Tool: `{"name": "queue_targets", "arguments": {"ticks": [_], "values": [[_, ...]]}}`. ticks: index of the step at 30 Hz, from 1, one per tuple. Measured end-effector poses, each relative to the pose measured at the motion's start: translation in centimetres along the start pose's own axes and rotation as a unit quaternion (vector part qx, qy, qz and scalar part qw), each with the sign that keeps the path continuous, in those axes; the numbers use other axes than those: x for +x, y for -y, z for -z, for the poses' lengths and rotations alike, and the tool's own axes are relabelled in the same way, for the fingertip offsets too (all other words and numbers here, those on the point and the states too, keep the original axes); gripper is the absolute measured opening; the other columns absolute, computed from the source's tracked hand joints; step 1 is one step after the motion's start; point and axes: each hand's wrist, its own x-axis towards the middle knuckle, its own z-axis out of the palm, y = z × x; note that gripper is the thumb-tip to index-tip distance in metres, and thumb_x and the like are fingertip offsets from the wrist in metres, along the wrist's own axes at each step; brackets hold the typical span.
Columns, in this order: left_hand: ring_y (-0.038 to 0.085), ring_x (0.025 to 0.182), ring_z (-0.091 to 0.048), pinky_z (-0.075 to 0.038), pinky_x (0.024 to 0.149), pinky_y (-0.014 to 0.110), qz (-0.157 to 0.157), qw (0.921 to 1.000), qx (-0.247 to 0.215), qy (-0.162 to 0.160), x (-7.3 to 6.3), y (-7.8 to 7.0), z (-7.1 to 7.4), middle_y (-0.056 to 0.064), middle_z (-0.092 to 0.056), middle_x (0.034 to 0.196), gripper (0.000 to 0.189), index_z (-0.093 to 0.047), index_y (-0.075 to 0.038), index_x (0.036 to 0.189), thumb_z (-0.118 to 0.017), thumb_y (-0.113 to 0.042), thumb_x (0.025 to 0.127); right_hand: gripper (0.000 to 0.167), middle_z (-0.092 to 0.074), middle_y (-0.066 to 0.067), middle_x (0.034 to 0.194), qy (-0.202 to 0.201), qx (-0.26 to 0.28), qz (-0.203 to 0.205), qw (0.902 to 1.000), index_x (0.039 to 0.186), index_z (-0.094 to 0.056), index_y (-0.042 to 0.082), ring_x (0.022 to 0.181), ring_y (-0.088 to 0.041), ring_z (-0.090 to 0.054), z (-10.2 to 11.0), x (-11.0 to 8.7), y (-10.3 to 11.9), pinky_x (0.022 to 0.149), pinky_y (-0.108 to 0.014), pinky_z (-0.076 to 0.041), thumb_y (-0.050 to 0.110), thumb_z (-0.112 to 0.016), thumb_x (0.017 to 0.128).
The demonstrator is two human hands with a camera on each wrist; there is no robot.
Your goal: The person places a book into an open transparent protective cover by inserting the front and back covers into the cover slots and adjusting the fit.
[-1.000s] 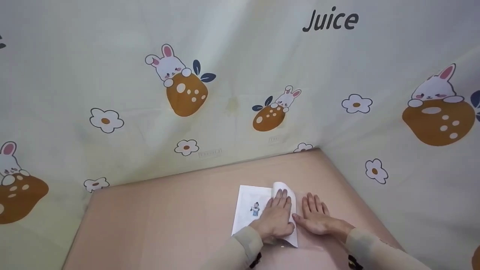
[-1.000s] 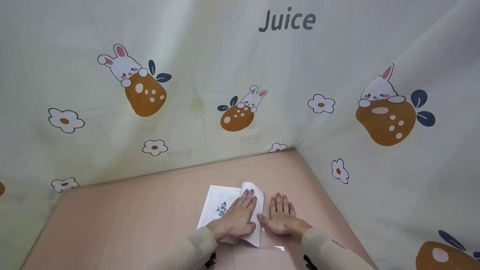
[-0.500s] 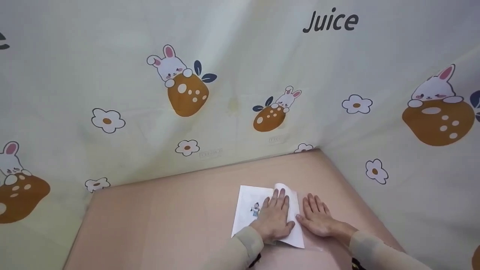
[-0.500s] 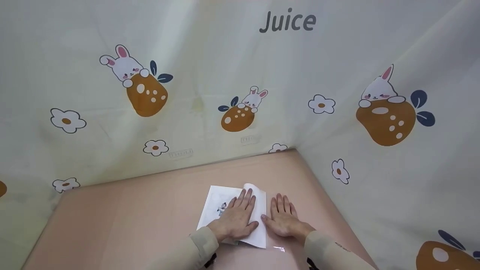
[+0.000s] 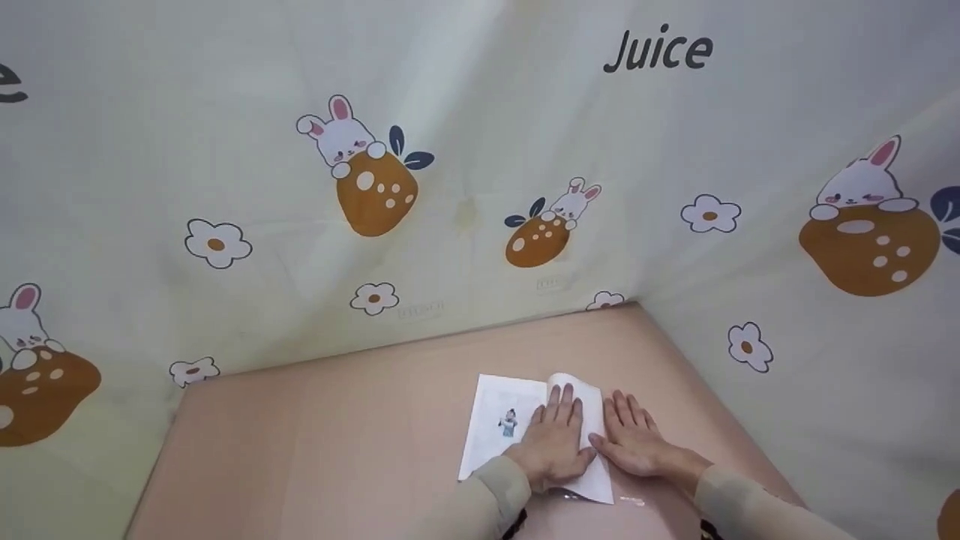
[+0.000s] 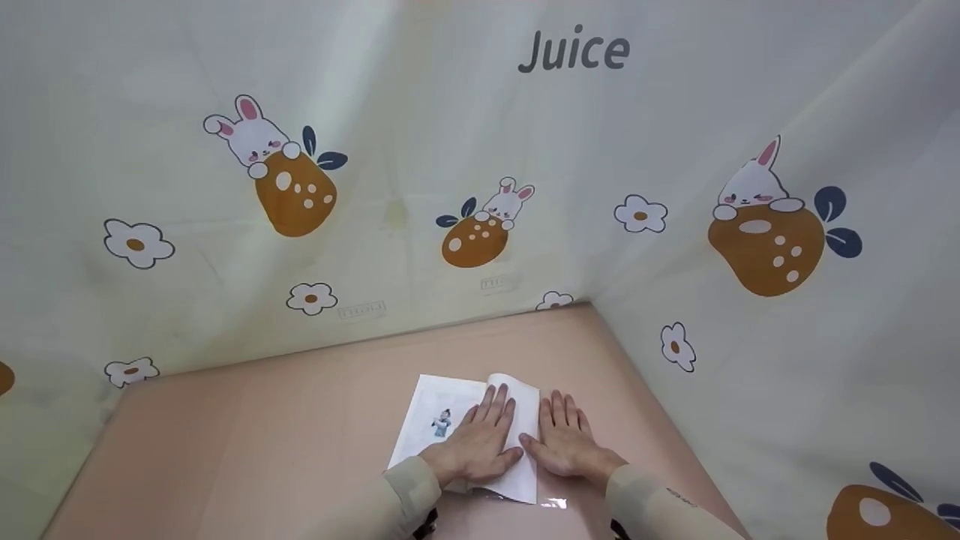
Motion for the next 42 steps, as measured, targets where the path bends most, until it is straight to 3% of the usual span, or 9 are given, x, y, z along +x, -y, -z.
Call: {"name": "queue_targets", "arguments": {"ticks": [4,8,15,20,24,30,33,37,42], "values": [[0.037,0.179,-0.013,-0.035,0.140,0.043,0.009,0.9993,-0.036,-0.008,-0.3,1.0,-0.1,0.020,-0.009,0.191,0.092,-0.020,-0.001,0.178,-0.045,-0.060,0.111,0.091,-0.003,-0.040,0.183,0.002,0.007,0.006,1.0000,0.172,-0.019,-0.014,0.171,-0.063,0.001,0.1,0.2,0.1,0.137,-0.080,-0.005,0.054,-0.044,0.117],[0.037,0.178,-0.018,-0.036,0.139,0.048,0.029,0.9990,-0.026,-0.021,-0.4,1.4,-0.6,0.021,-0.014,0.190,0.098,-0.019,-0.001,0.178,-0.044,-0.066,0.110,0.090,-0.013,-0.041,0.182,-0.022,0.026,0.006,0.9994,0.170,-0.026,-0.014,0.170,-0.065,-0.008,0.6,0.2,-0.1,0.136,-0.081,-0.010,0.052,-0.052,0.115],[0.036,0.178,-0.020,-0.035,0.140,0.052,0.041,0.9985,-0.022,-0.027,-0.4,0.9,-1.1,0.019,-0.016,0.190,0.098,-0.018,-0.004,0.179,-0.043,-0.069,0.110,0.082,-0.056,-0.041,0.158,-0.137,0.032,-0.055,0.9885,0.159,-0.048,-0.015,0.149,-0.063,-0.053,2.2,0.4,-0.7,0.125,-0.074,-0.045,0.042,-0.071,0.105],[0.037,0.178,-0.018,-0.031,0.141,0.054,0.047,0.9979,-0.039,-0.023,-0.6,0.6,-1.2,0.019,-0.013,0.190,0.099,-0.017,-0.005,0.179,-0.043,-0.070,0.109,0.069,-0.074,-0.035,0.134,-0.153,0.104,-0.101,0.9776,0.148,-0.058,-0.016,0.121,-0.048,-0.074,3.1,0.4,-1.4,0.107,-0.062,-0.062,0.033,-0.075,0.102],[0.037,0.178,-0.017,-0.029,0.142,0.056,0.052,0.9975,-0.041,-0.024,-0.6,0.4,-1.2,0.019,-0.013,0.190,0.100,-0.017,-0.005,0.180,-0.043,-0.071,0.109,0.061,-0.076,-0.032,0.127,-0.142,0.194,-0.116,0.9635,0.142,-0.063,-0.016,0.110,-0.036,-0.075,3.6,0.6,-1.9,0.095,-0.050,-0.067,0.029,-0.075,0.103],[0.038,0.178,-0.018,-0.028,0.142,0.057,0.066,0.9961,-0.047,-0.035,-0.5,-0.2,-1.5,0.021,-0.016,0.189,0.104,-0.019,-0.006,0.179,-0.045,-0.075,0.108,0.047,-0.073,-0.012,0.090,-0.117,0.340,-0.164,0.9188,0.141,-0.064,-0.013,0.077,-0.020,-0.067,3.9,0.6,-2.4,0.068,-0.032,-0.058,0.019,-0.070,0.107],[0.038,0.178,-0.018,-0.026,0.142,0.057,0.081,0.9949,-0.049,-0.035,-0.5,-0.7,-1.7,0.020,-0.017,0.189,0.106,-0.021,-0.008,0.179,-0.047,-0.079,0.105,0.044,-0.073,-0.009,0.090,-0.113,0.372,-0.178,0.9043,0.141,-0.063,-0.012,0.075,-0.018,-0.068,3.9,0.6,-2.8,0.066,-0.030,-0.060,0.017,-0.068,0.108],[0.037,0.178,-0.016,-0.023,0.143,0.057,0.100,0.9935,-0.049,-0.027,-0.4,-1.1,-1.7,0.017,-0.016,0.190,0.110,-0.021,-0.011,0.180,-0.046,-0.085,0.102,0.040,-0.078,-0.014,0.098,-0.121,0.384,-0.184,0.8968,0.138,-0.067,-0.012,0.080,-0.019,-0.075,4.0,0.7,-3.2,0.071,-0.032,-0.068,0.014,-0.069,0.107],[0.036,0.179,-0.013,-0.020,0.144,0.057,0.110,0.9926,-0.049,-0.016,-0.1,-1.4,-1.4,0.013,-0.014,0.191,0.113,-0.022,-0.014,0.180,-0.045,-0.089,0.100,0.028,-0.081,-0.015,0.098,-0.138,0.372,-0.185,0.8990,0.124,-0.075,-0.011,0.080,-0.019,-0.078,4.0,0.9,-3.8,0.072,-0.033,-0.070,0.009,-0.074,0.104]]}}
